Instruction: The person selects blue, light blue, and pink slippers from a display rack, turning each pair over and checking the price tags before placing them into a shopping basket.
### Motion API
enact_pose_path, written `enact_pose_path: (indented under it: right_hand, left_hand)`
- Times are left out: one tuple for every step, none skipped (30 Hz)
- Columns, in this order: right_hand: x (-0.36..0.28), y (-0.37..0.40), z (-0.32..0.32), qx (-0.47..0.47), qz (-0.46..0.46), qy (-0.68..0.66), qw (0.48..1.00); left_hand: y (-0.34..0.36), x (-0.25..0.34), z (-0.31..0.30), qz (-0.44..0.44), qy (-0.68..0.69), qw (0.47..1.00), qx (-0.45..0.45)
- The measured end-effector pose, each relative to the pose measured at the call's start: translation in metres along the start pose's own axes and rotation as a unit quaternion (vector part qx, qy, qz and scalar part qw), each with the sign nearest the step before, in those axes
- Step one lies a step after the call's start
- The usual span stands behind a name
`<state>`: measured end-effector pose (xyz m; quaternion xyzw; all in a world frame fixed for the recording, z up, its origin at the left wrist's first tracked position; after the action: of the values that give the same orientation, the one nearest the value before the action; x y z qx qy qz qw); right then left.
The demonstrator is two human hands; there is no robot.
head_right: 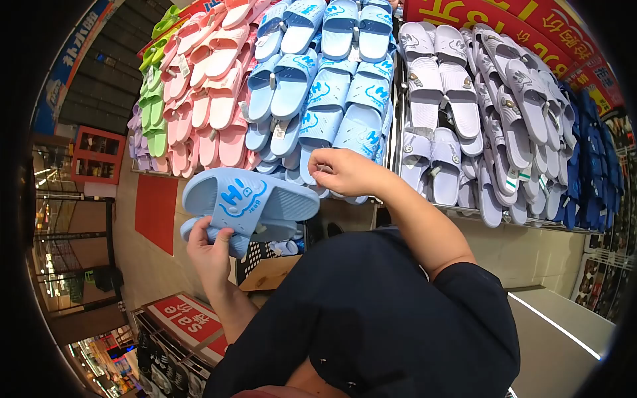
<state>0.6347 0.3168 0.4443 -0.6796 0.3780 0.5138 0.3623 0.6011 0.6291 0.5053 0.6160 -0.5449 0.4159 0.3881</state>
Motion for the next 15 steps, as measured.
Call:
enact_pose_path:
  right_hand:
    - [-0.002,0.004,-0.002,-0.008,0.049,-0.041,0.998]
    - [-0.002,0.007,-0.001,-0.026,0.059,-0.14,0.988]
    - [-0.005,0.011,0.003,-0.038,0.077,-0.227,0.97]
    - [-0.011,0.015,0.007,-0.048,0.093,-0.312,0.944]
    - [-0.013,0.018,0.012,-0.057,0.109,-0.394,0.911]
    - [-0.008,0.019,0.018,-0.071,0.069,-0.515,0.851]
    - [-0.005,0.016,0.026,-0.103,0.011,-0.61,0.786]
    - [-0.002,0.018,0.033,-0.092,0.012,-0.689,0.719]
    - [-0.005,0.017,0.038,-0.079,0.014,-0.76,0.645]
    - [-0.004,0.016,0.041,-0.078,0.001,-0.779,0.622]
    - [-0.004,0.017,0.043,-0.079,-0.001,-0.789,0.609]
    - [-0.005,0.018,0.043,-0.08,-0.004,-0.798,0.598]
    - [-0.007,0.019,0.043,-0.081,-0.008,-0.806,0.586]
    - [-0.009,0.02,0.042,-0.078,-0.005,-0.801,0.593]
    - [-0.013,0.021,0.041,-0.074,-0.003,-0.797,0.6]
  left_hand:
    - [0.001,0.001,-0.003,-0.003,-0.019,1.0,0.023]
    - [0.001,0.003,-0.004,-0.01,-0.035,0.999,0.041]
    - [0.001,0.002,-0.005,-0.012,-0.044,0.997,0.057]
    - [0.0,0.002,-0.007,-0.012,-0.054,0.996,0.073]
    - [-0.001,0.0,-0.008,-0.013,-0.064,0.994,0.089]
    - [-0.002,-0.003,-0.009,-0.02,-0.065,0.992,0.109]
    - [-0.003,-0.003,-0.008,-0.017,-0.055,0.992,0.116]
    - [-0.004,-0.001,-0.008,-0.015,-0.045,0.991,0.123]
    - [-0.003,-0.001,-0.007,-0.012,-0.034,0.991,0.13]
    - [-0.004,-0.003,-0.009,-0.011,-0.031,0.992,0.119]
    - [-0.003,-0.003,-0.009,-0.006,-0.018,0.993,0.12]
    - [-0.003,-0.003,-0.01,0.001,-0.004,0.993,0.122]
    - [-0.003,-0.003,-0.01,0.007,0.01,0.992,0.123]
    - [-0.004,-0.004,-0.01,0.008,0.012,0.993,0.118]
    - [-0.004,-0.004,-0.01,0.008,0.015,0.994,0.112]
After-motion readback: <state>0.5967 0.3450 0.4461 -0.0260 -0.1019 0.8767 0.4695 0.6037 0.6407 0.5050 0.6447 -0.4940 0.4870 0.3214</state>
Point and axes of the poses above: each hand's wrist, its own y-axis away from the middle knuckle, its own z-axis out of the palm, x = y × z, the point moved 3 cm from there along -y, towards the middle knuckle, and after that the axes turned 11 degrees about -z, right-handed, at the moved point
